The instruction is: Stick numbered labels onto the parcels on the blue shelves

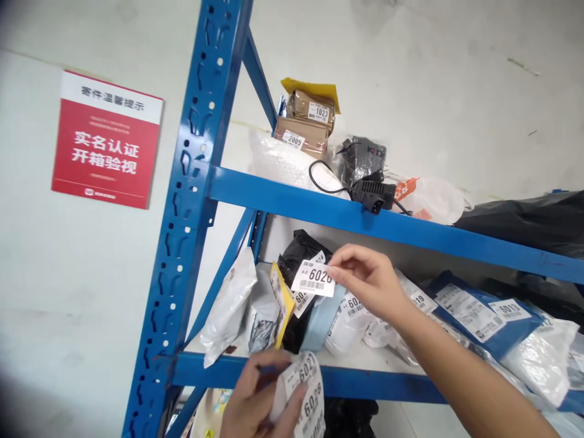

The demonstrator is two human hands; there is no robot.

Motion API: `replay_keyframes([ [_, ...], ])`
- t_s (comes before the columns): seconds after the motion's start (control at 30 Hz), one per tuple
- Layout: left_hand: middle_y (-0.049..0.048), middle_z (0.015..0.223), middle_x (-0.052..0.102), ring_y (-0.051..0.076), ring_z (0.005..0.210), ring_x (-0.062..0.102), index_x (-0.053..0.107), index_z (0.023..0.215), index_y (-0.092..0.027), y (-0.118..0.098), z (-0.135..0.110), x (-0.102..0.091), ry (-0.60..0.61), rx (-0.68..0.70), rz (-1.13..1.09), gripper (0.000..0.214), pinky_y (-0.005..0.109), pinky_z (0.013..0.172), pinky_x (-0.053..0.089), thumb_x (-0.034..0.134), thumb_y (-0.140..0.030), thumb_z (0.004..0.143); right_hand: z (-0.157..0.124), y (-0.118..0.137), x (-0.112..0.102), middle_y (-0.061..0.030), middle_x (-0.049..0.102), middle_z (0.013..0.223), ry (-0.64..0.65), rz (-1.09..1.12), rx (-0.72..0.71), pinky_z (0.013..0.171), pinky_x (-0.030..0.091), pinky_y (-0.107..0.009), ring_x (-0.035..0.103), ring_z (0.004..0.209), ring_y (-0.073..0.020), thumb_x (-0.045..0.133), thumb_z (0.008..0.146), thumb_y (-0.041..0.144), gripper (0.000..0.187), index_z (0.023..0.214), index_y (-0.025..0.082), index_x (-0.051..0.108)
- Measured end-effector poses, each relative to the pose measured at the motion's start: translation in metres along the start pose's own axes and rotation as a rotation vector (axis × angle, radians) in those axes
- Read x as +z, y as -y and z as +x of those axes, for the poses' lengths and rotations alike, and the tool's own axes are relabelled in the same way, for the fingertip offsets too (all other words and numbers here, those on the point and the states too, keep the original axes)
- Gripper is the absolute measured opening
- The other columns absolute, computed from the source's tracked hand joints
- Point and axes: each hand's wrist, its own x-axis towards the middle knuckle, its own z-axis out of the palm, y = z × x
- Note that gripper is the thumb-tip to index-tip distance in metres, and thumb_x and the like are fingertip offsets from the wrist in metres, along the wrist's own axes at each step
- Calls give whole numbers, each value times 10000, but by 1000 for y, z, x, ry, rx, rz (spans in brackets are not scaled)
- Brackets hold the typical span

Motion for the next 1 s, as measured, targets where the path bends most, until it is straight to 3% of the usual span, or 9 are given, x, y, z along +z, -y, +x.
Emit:
replay_keyframes([
  [0.07,120,1334,483,256,1149,546,690,679,-176,0,2,3,-33,121,92,147,359,926,485,610,-164,801,14,-2,4,0,605,738,144,149,110,571,465,-215,556,643,-89,701,783,229,95,767,174,626],
  [0.13,106,1490,306,313,1313,397,683,702,-171,2,4,7,-7,158,162,147,449,1026,419,587,-145,810,25,-7,17,10,601,707,284,270,202,576,462,-208,554,625,-78,711,771,241,131,757,159,609],
  [0.23,105,1488,319,324,1336,364,672,732,-174,7,5,14,54,144,208,138,478,1029,424,570,-170,824,36,-17,35,21,590,702,486,364,274,590,452,-203,550,625,-68,705,770,243,155,763,147,584],
  [0.37,114,1458,364,334,1324,373,690,795,-194,16,4,17,76,108,226,121,467,977,472,581,-237,825,48,-28,40,25,578,698,793,105,295,595,434,-210,532,627,-73,691,777,250,148,782,142,589],
  [0.53,115,1446,369,333,1380,284,720,864,-218,18,1,17,102,51,211,183,493,989,461,541,-255,851,59,-28,33,10,607,704,847,-341,183,580,428,-211,570,656,-104,667,792,267,131,794,147,615],
  [0.7,89,1447,391,339,1391,263,700,743,-210,16,-1,19,92,53,228,192,515,996,451,545,-259,845,63,-17,43,15,602,680,878,-608,157,560,383,-197,552,632,-93,655,778,162,75,731,136,602],
  [0.87,74,1435,429,358,1386,270,581,573,-175,15,0,19,100,50,274,301,518,958,479,539,-284,851,62,-12,55,-7,609,684,835,-898,101,552,323,-215,535,643,-107,638,762,106,99,682,135,589],
  [1.0,88,1412,456,354,1378,289,605,597,-179,15,0,18,88,64,269,271,523,955,485,553,-280,844,56,-15,60,-61,641,813,790,-1065,49,580,326,-241,592,757,-175,676,755,140,58,769,148,621],
])
